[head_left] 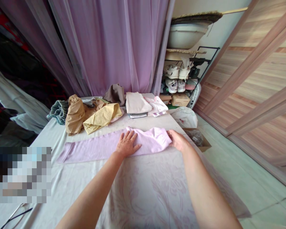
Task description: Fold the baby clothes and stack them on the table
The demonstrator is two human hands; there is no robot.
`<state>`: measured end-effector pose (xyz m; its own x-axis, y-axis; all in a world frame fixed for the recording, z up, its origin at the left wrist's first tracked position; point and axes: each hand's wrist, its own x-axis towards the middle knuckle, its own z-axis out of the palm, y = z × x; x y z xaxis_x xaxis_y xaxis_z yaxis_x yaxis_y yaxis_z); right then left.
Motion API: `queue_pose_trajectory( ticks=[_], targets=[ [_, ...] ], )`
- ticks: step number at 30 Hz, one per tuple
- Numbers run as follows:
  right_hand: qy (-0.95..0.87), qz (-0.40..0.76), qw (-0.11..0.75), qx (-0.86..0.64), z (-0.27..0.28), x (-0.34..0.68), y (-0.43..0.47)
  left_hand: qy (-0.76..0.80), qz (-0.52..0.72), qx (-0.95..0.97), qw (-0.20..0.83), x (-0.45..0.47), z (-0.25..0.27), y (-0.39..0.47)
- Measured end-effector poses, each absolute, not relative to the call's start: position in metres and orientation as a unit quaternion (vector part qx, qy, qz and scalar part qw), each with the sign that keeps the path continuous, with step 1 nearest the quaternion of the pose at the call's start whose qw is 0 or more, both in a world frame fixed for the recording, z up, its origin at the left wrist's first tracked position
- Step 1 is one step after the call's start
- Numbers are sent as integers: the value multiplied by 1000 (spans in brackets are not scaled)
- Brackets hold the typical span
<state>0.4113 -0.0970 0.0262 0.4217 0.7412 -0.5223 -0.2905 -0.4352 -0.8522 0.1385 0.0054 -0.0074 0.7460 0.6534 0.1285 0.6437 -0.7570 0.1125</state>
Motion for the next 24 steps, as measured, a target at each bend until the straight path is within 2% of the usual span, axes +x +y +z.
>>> queue_pose_trajectory(
  ticks=[6,13,20,24],
  targets=[
    [-189,529,523,-641,25,409,-105,347,70,934,40,139,-5,4],
    [-235,504,459,-693,34,400,-100,351,68,933,49,139,-4,4],
    [-205,461,498,-705,40,381,-100,351,71,932,51,139,-3,4],
    [-268,482,480,-682,46,374,-105,352,71,932,53,139,-2,3]
  ],
)
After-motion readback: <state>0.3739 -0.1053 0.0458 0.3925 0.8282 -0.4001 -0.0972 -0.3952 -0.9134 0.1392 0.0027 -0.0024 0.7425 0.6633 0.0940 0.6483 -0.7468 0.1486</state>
